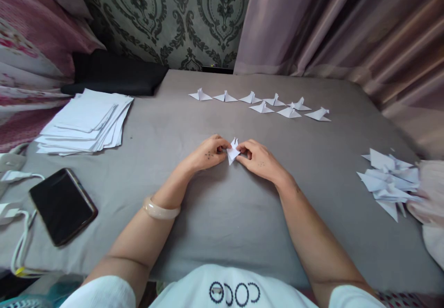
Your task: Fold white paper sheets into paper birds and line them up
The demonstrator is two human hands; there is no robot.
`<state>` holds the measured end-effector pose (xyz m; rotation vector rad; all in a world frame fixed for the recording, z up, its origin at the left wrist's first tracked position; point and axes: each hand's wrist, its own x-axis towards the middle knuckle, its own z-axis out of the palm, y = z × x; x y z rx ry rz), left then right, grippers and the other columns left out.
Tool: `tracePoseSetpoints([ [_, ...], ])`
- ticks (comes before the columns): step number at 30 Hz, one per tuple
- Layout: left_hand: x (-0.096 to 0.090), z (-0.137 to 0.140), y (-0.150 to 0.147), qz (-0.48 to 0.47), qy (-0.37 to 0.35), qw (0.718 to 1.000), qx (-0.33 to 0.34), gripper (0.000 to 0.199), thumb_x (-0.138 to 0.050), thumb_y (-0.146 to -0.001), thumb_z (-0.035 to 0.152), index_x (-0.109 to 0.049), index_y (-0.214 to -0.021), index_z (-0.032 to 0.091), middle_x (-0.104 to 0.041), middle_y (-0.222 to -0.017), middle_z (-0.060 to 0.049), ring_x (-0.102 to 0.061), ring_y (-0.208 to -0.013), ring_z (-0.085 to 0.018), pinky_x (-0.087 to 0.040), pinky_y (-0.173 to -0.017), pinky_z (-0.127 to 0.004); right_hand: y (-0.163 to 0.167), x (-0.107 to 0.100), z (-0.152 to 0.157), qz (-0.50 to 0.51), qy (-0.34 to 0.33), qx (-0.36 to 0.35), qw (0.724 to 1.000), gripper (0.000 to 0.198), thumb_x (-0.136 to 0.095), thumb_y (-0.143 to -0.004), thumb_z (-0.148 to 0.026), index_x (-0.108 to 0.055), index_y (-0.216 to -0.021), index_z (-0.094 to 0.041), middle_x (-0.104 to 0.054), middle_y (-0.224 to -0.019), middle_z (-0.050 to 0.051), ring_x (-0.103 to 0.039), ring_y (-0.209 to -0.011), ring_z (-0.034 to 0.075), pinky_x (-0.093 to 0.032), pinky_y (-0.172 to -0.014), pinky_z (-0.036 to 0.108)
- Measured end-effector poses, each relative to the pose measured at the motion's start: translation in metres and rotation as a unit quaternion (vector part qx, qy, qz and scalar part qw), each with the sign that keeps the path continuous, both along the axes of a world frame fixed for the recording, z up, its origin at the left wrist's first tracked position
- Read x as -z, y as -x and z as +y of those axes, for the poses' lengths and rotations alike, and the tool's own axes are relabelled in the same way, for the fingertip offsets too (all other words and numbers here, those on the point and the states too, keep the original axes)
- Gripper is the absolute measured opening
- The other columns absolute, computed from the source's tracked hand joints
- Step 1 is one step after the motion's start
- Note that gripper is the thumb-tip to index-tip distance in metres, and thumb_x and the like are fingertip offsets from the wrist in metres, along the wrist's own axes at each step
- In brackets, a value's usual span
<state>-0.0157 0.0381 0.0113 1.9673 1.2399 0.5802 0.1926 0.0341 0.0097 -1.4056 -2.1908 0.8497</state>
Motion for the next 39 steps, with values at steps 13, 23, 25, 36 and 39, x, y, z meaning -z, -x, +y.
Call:
tracePoseSetpoints([
  [13,0.007,0.003,-0.007,0.000,-0.015,0.998,-0.057,0.019,-0.053,-0.084,0.027,-0.069,-0.085,0.016,-0.057,-0.082,-0.004,-0.051,-0.070,-0.014,-0.041,-0.069,-0.028,0.005,0.005,0.003,0.004,-0.005,0.064,0.998,0.016,-0.055,-0.085,-0.028,-0.069,-0.081,-0.022,-0.067,-0.082,0.003,-0.057,-0.072,0.015,-0.042,-0.071,0.029],
  [23,0.007,0.005,-0.010,0.017,-0.021,0.995,-0.091,0.013,-0.058,-0.082,0.022,-0.068,-0.080,0.015,-0.053,-0.078,-0.004,-0.051,-0.072,-0.015,-0.043,-0.072,-0.029,0.010,0.008,0.004,0.005,-0.017,0.103,0.995,0.016,-0.058,-0.081,-0.030,-0.067,-0.072,-0.021,-0.068,-0.076,0.004,-0.057,-0.066,0.016,-0.042,-0.065,0.029],
  [25,0.008,0.005,-0.010,0.016,-0.021,0.995,-0.092,0.012,-0.058,-0.082,0.022,-0.068,-0.080,0.015,-0.053,-0.079,-0.004,-0.050,-0.071,-0.015,-0.043,-0.072,-0.029,0.011,0.006,0.004,0.016,-0.006,0.111,0.994,0.016,-0.058,-0.080,-0.031,-0.068,-0.071,-0.021,-0.069,-0.074,0.004,-0.057,-0.065,0.016,-0.042,-0.064,0.029],
  [36,0.008,0.006,-0.010,0.015,-0.011,0.995,-0.096,0.012,-0.060,-0.082,0.022,-0.069,-0.081,0.015,-0.054,-0.083,-0.004,-0.051,-0.069,-0.014,-0.043,-0.071,-0.029,0.007,0.003,0.008,0.063,0.070,0.135,0.986,0.017,-0.059,-0.075,-0.034,-0.069,-0.072,-0.020,-0.066,-0.066,0.001,-0.056,-0.061,0.015,-0.042,-0.061,0.028],
  [39,0.008,0.006,-0.010,0.015,-0.011,0.995,-0.099,0.012,-0.060,-0.082,0.023,-0.069,-0.081,0.015,-0.054,-0.082,-0.004,-0.051,-0.070,-0.014,-0.043,-0.072,-0.029,0.009,0.005,0.007,0.041,0.055,0.133,0.989,0.016,-0.059,-0.075,-0.033,-0.067,-0.071,-0.021,-0.065,-0.067,0.001,-0.055,-0.061,0.014,-0.041,-0.061,0.028],
])
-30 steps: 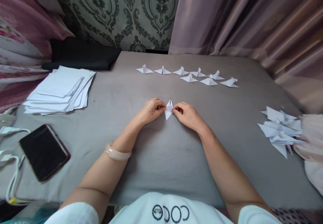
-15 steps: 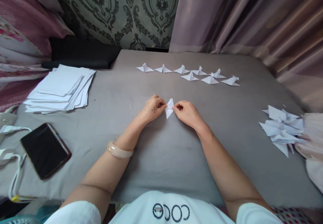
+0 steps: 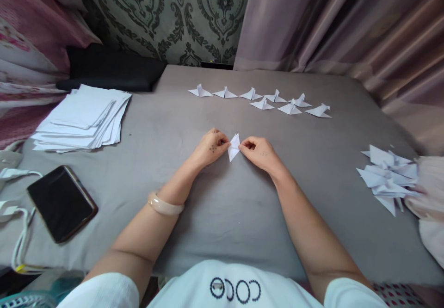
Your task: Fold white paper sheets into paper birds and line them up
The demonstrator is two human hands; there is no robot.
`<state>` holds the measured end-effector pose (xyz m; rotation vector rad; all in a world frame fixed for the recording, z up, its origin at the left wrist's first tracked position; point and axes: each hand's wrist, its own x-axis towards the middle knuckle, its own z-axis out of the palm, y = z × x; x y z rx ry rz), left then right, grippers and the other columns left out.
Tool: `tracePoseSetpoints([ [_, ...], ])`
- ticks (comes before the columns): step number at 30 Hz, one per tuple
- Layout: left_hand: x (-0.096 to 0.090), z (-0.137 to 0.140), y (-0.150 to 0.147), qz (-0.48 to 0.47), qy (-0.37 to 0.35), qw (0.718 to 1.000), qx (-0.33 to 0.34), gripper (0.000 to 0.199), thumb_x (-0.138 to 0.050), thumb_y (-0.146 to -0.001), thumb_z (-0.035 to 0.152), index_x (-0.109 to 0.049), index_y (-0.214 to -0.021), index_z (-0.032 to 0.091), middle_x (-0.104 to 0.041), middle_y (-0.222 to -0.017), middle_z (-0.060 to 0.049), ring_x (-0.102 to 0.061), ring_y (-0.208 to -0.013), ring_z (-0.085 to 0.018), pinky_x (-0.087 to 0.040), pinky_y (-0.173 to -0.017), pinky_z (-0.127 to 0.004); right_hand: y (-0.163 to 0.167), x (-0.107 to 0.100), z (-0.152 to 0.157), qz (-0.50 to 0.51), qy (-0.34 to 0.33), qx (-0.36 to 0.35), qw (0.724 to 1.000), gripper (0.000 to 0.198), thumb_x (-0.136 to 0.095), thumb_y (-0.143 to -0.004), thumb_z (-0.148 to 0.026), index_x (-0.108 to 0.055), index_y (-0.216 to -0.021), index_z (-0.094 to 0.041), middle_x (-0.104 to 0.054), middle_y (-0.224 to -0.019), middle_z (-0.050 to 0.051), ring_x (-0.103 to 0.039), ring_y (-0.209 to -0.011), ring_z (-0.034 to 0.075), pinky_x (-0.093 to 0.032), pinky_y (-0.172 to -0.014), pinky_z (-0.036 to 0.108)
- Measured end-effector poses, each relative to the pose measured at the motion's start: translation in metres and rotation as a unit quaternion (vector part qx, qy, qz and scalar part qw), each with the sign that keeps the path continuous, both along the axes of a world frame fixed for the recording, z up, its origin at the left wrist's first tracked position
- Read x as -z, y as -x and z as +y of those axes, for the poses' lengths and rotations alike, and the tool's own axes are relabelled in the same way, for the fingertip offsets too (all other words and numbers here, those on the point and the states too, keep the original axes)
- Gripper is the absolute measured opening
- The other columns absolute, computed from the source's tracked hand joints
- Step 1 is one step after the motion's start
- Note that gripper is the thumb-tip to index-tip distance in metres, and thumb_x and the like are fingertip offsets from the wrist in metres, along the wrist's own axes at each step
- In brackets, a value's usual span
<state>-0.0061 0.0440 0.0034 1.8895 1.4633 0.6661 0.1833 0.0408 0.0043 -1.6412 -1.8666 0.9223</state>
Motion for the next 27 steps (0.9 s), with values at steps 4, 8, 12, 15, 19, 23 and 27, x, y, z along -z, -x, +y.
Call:
tracePoseSetpoints([
  [4,0.000,0.000,0.000,0.001,0.005,1.000,-0.005,0.013,-0.060,-0.082,0.023,-0.069,-0.081,0.014,-0.054,-0.082,-0.004,-0.052,-0.070,-0.014,-0.043,-0.072,-0.029,0.002,0.001,-0.001,-0.019,-0.016,0.004,1.000,0.015,-0.058,-0.075,-0.032,-0.067,-0.070,-0.021,-0.067,-0.072,0.002,-0.055,-0.064,0.014,-0.040,-0.061,0.027],
  [8,0.001,0.000,-0.001,0.010,0.003,1.000,-0.006,0.011,-0.061,-0.082,0.022,-0.069,-0.081,0.015,-0.055,-0.082,-0.003,-0.051,-0.070,-0.013,-0.043,-0.072,-0.029,0.002,-0.001,-0.002,-0.019,-0.005,0.008,1.000,0.016,-0.059,-0.074,-0.032,-0.066,-0.068,-0.020,-0.066,-0.069,0.001,-0.056,-0.064,0.014,-0.039,-0.061,0.026],
  [12,0.002,0.000,-0.001,0.014,0.000,1.000,-0.006,0.010,-0.062,-0.082,0.021,-0.069,-0.080,0.015,-0.055,-0.082,-0.003,-0.050,-0.070,-0.013,-0.043,-0.071,-0.028,0.002,-0.001,-0.001,-0.009,0.010,0.014,1.000,0.016,-0.060,-0.073,-0.032,-0.067,-0.068,-0.018,-0.065,-0.065,0.000,-0.056,-0.062,0.013,-0.039,-0.060,0.025],
  [15,0.003,0.001,-0.002,0.013,-0.007,1.000,-0.007,0.008,-0.062,-0.082,0.020,-0.068,-0.079,0.015,-0.054,-0.081,-0.003,-0.050,-0.069,-0.013,-0.043,-0.071,-0.027,0.002,0.001,-0.001,-0.009,0.015,0.019,1.000,0.016,-0.061,-0.072,-0.033,-0.068,-0.068,-0.018,-0.065,-0.064,0.000,-0.056,-0.061,0.013,-0.038,-0.058,0.025],
  [19,0.005,0.001,-0.003,0.012,-0.012,1.000,-0.008,0.006,-0.062,-0.081,0.018,-0.066,-0.078,0.015,-0.053,-0.081,-0.003,-0.049,-0.068,-0.012,-0.043,-0.070,-0.027,0.003,0.002,0.001,-0.014,0.028,0.025,0.999,0.016,-0.063,-0.071,-0.034,-0.067,-0.067,-0.019,-0.064,-0.063,0.000,-0.055,-0.059,0.013,-0.037,-0.056,0.025],
  [23,0.010,-0.001,-0.002,0.019,-0.044,0.999,0.001,0.002,-0.061,-0.082,0.017,-0.060,-0.080,0.015,-0.053,-0.080,-0.002,-0.049,-0.070,-0.013,-0.041,-0.067,-0.026,0.004,0.001,0.002,-0.019,0.051,0.025,0.998,0.016,-0.063,-0.071,-0.035,-0.065,-0.067,-0.019,-0.062,-0.062,-0.001,-0.053,-0.058,0.013,-0.035,-0.054,0.024],
  [27,0.015,-0.005,-0.004,0.042,-0.105,0.993,0.023,0.006,-0.050,-0.087,0.015,-0.055,-0.090,0.018,-0.054,-0.086,-0.003,-0.050,-0.074,-0.015,-0.039,-0.064,-0.025,0.003,0.003,0.002,-0.021,0.041,0.028,0.999,0.013,-0.064,-0.072,-0.032,-0.063,-0.071,-0.020,-0.061,-0.065,-0.002,-0.052,-0.060,0.012,-0.037,-0.058,0.024],
])
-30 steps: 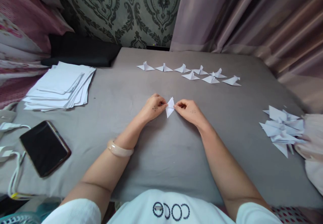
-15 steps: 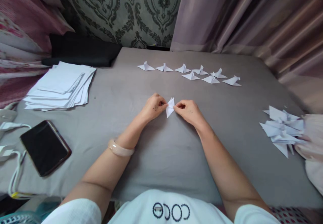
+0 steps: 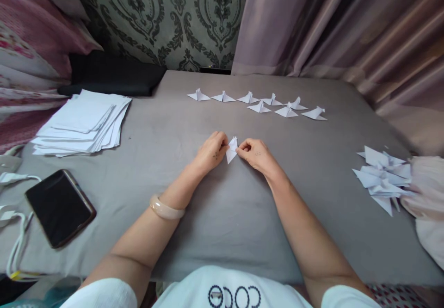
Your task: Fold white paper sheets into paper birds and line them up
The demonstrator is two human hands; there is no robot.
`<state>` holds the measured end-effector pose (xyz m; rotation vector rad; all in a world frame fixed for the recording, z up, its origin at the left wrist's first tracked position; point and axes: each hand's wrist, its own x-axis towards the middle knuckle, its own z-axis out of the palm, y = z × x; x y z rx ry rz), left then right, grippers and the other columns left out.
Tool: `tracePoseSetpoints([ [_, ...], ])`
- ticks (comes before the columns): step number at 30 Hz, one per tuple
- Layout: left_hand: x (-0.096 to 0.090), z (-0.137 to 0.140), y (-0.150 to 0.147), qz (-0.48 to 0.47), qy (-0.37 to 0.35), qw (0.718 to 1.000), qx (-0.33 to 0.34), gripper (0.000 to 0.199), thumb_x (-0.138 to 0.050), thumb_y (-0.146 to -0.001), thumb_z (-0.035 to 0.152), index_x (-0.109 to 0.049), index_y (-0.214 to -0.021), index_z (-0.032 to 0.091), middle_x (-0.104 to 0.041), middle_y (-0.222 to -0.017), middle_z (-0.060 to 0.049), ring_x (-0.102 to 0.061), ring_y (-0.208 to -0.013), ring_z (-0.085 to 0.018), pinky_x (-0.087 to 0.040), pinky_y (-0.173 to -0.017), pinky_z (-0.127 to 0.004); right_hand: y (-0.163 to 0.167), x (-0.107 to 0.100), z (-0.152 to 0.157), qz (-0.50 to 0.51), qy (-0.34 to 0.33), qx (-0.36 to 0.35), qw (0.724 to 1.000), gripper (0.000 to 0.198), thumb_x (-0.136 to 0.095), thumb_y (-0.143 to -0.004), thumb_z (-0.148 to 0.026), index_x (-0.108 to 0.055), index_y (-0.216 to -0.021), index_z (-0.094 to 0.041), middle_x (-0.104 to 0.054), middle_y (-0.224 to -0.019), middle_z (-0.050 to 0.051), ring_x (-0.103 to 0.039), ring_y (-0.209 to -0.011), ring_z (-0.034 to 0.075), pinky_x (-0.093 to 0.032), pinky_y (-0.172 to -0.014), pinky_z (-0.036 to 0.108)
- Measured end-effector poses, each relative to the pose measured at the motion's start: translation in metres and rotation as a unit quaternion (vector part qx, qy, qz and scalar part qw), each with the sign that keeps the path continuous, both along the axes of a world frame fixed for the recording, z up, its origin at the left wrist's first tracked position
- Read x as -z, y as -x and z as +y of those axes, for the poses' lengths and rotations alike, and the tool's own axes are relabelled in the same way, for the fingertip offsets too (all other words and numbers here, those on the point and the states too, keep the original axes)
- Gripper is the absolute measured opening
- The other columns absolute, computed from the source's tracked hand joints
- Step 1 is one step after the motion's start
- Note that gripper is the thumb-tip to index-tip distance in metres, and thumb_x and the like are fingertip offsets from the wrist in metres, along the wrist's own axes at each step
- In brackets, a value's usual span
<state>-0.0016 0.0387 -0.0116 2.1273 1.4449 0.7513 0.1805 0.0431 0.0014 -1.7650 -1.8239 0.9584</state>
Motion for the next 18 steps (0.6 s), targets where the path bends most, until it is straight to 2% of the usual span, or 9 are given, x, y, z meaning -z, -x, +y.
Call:
tracePoseSetpoints([
  [5,-0.006,-0.006,-0.004,0.090,-0.026,0.994,0.052,0.023,-0.038,-0.094,0.013,-0.059,-0.100,0.019,-0.061,-0.099,-0.007,-0.056,-0.093,-0.019,-0.045,-0.073,-0.028,0.001,0.012,-0.009,0.009,-0.102,-0.013,0.995,0.006,-0.061,-0.079,-0.026,-0.062,-0.082,-0.021,-0.064,-0.082,0.000,-0.055,-0.069,0.013,-0.041,-0.066,0.026],
  [9,-0.021,-0.017,-0.007,0.203,-0.025,0.977,0.066,0.029,-0.039,-0.093,0.008,-0.062,-0.107,0.018,-0.063,-0.107,-0.007,-0.056,-0.100,-0.021,-0.048,-0.075,-0.029,0.006,0.010,-0.026,-0.060,-0.167,-0.065,0.982,0.019,-0.048,-0.091,-0.020,-0.066,-0.097,-0.022,-0.064,-0.104,0.004,-0.060,-0.085,0.016,-0.043,-0.073,0.027],
  [12,-0.032,-0.030,-0.016,0.299,-0.011,0.952,0.058,0.029,-0.040,-0.094,0.009,-0.062,-0.111,0.016,-0.061,-0.111,-0.010,-0.056,-0.101,-0.024,-0.050,-0.071,-0.031,0.012,-0.001,-0.041,-0.191,-0.171,-0.106,0.961,0.032,-0.039,-0.096,-0.015,-0.062,-0.117,-0.023,-0.061,-0.116,0.008,-0.060,-0.094,0.019,-0.044,-0.072,0.029],
  [14,-0.038,-0.038,-0.025,0.344,0.003,0.938,0.052,0.027,-0.042,-0.094,0.010,-0.062,-0.113,0.013,-0.061,-0.111,-0.012,-0.055,-0.104,-0.025,-0.051,-0.073,-0.032,0.016,-0.009,-0.049,-0.261,-0.167,-0.141,0.940,0.037,-0.035,-0.098,-0.015,-0.056,-0.127,-0.022,-0.060,-0.119,0.010,-0.058,-0.100,0.022,-0.045,-0.074,0.031],
  [18,-0.042,-0.047,-0.036,0.377,0.019,0.925,0.050,0.031,-0.041,-0.095,0.011,-0.057,-0.121,0.009,-0.060,-0.112,-0.015,-0.054,-0.107,-0.026,-0.052,-0.081,-0.035,0.024,-0.018,-0.056,-0.347,-0.161,-0.171,0.908,0.042,-0.026,-0.099,-0.013,-0.053,-0.130,-0.012,-0.060,-0.117,0.015,-0.055,-0.100,0.025,-0.046,-0.077,0.035],
])
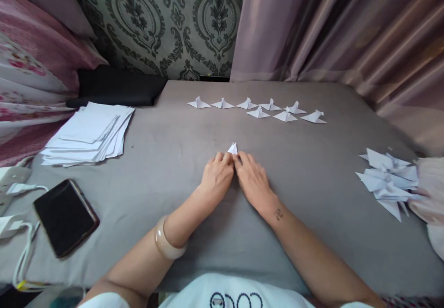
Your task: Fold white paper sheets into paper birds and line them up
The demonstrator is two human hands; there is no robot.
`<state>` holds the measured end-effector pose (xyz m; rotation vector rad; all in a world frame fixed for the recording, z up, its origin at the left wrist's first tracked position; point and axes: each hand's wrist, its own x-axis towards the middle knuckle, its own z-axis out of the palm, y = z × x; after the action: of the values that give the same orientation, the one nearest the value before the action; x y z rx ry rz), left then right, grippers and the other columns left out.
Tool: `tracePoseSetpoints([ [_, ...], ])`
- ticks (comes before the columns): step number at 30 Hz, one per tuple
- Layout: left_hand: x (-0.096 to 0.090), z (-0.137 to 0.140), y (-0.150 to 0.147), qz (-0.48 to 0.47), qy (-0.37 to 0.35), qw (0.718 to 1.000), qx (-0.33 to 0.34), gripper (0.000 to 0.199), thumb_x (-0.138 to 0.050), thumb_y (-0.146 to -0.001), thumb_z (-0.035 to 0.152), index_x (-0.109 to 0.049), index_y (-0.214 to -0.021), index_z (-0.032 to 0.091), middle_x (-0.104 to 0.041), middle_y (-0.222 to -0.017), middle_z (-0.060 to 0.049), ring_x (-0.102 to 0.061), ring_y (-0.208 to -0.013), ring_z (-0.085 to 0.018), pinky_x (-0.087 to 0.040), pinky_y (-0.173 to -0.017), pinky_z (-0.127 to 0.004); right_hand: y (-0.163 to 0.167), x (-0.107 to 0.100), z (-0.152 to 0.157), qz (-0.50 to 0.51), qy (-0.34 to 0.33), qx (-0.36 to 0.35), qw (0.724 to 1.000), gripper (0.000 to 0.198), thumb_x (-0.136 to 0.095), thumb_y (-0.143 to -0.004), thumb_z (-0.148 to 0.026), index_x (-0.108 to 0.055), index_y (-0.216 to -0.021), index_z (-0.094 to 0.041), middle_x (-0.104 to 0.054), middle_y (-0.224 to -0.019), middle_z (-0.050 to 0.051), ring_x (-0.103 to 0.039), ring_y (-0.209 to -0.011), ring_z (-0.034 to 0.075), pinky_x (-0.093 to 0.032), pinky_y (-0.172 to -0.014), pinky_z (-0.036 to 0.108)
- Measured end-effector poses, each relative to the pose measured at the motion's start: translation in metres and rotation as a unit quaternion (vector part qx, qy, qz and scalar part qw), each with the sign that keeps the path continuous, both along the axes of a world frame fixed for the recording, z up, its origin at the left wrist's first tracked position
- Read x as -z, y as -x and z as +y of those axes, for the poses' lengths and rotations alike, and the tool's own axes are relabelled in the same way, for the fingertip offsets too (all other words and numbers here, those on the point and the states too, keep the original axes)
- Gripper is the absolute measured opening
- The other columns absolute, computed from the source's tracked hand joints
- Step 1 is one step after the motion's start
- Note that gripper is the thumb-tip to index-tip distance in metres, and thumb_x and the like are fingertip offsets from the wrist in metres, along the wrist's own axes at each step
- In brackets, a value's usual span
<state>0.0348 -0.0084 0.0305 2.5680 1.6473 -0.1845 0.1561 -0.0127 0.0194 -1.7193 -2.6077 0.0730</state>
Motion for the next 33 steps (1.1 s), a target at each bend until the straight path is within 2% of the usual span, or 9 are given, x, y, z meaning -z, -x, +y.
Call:
tracePoseSetpoints([
  [6,0.000,0.005,0.016,-0.041,0.015,0.999,-0.015,0.029,-0.042,-0.090,0.008,-0.061,-0.112,0.011,-0.060,-0.113,-0.012,-0.054,-0.105,-0.024,-0.052,-0.074,-0.031,-0.003,-0.001,0.001,0.007,0.006,0.000,1.000,0.040,-0.035,-0.093,-0.007,-0.054,-0.128,-0.013,-0.059,-0.121,0.014,-0.054,-0.102,0.025,-0.048,-0.075,0.035],
  [9,0.005,0.007,0.025,-0.092,-0.009,0.995,-0.022,0.028,-0.042,-0.088,0.008,-0.065,-0.103,0.015,-0.063,-0.111,-0.010,-0.056,-0.102,-0.022,-0.051,-0.069,-0.028,-0.010,0.001,0.001,0.052,-0.003,0.011,0.999,0.039,-0.038,-0.091,-0.006,-0.058,-0.122,-0.018,-0.059,-0.125,0.008,-0.055,-0.105,0.022,-0.047,-0.071,0.032],
  [13,0.013,0.013,0.029,-0.195,-0.035,0.978,-0.068,0.025,-0.044,-0.087,0.012,-0.068,-0.091,0.019,-0.066,-0.105,-0.006,-0.060,-0.097,-0.021,-0.049,-0.068,-0.027,-0.014,0.007,0.002,0.094,-0.011,0.027,0.995,0.038,-0.035,-0.092,-0.007,-0.062,-0.115,-0.019,-0.061,-0.122,0.008,-0.056,-0.103,0.022,-0.045,-0.068,0.032],
  [16,0.019,0.015,0.027,-0.242,-0.071,0.963,-0.091,0.022,-0.047,-0.086,0.014,-0.066,-0.095,0.020,-0.066,-0.106,-0.006,-0.061,-0.095,-0.020,-0.048,-0.065,-0.026,-0.013,0.009,0.004,0.121,-0.012,0.032,0.992,0.037,-0.035,-0.091,-0.007,-0.065,-0.110,-0.020,-0.062,-0.120,0.009,-0.056,-0.103,0.022,-0.044,-0.070,0.032],
  [19,0.025,0.015,0.023,-0.253,-0.115,0.959,-0.057,0.025,-0.044,-0.090,0.015,-0.062,-0.106,0.019,-0.063,-0.113,-0.008,-0.061,-0.098,-0.019,-0.049,-0.068,-0.026,-0.013,0.008,0.003,0.127,-0.008,0.033,0.991,0.037,-0.036,-0.091,-0.008,-0.065,-0.110,-0.021,-0.063,-0.119,0.009,-0.056,-0.103,0.022,-0.044,-0.068,0.031],
  [22,0.028,0.014,0.019,-0.217,-0.119,0.969,0.011,0.023,-0.042,-0.096,0.024,-0.062,-0.105,0.018,-0.063,-0.110,-0.009,-0.059,-0.099,-0.021,-0.049,-0.079,-0.030,-0.014,0.008,0.004,0.148,-0.003,0.035,0.988,0.034,-0.038,-0.092,-0.012,-0.065,-0.109,-0.021,-0.063,-0.118,0.009,-0.057,-0.104,0.023,-0.045,-0.067,0.031],
  [24,0.030,0.013,0.018,-0.192,-0.110,0.975,0.025,0.025,-0.045,-0.096,0.034,-0.062,-0.105,0.017,-0.063,-0.109,-0.010,-0.058,-0.097,-0.023,-0.049,-0.082,-0.033,-0.016,0.010,0.007,0.195,0.000,0.058,0.979,0.034,-0.039,-0.090,-0.011,-0.066,-0.107,-0.022,-0.065,-0.117,0.008,-0.059,-0.104,0.022,-0.047,-0.072,0.031],
  [27,0.031,0.014,0.019,-0.197,-0.098,0.976,0.002,0.031,-0.055,-0.092,0.042,-0.060,-0.109,0.017,-0.061,-0.112,-0.010,-0.056,-0.097,-0.024,-0.049,-0.079,-0.033,-0.018,0.015,0.013,0.281,0.001,0.118,0.952,0.035,-0.040,-0.087,-0.009,-0.066,-0.106,-0.020,-0.068,-0.111,0.007,-0.063,-0.099,0.022,-0.047,-0.081,0.032],
  [33,0.032,0.016,0.020,-0.200,-0.098,0.975,-0.012,0.021,-0.048,-0.095,0.033,-0.061,-0.105,0.018,-0.060,-0.108,-0.010,-0.055,-0.096,-0.022,-0.048,-0.078,-0.032,-0.017,0.020,0.018,0.396,0.032,0.159,0.904,0.033,-0.044,-0.084,-0.012,-0.064,-0.109,-0.022,-0.074,-0.100,0.006,-0.069,-0.091,0.022,-0.050,-0.083,0.035],
])
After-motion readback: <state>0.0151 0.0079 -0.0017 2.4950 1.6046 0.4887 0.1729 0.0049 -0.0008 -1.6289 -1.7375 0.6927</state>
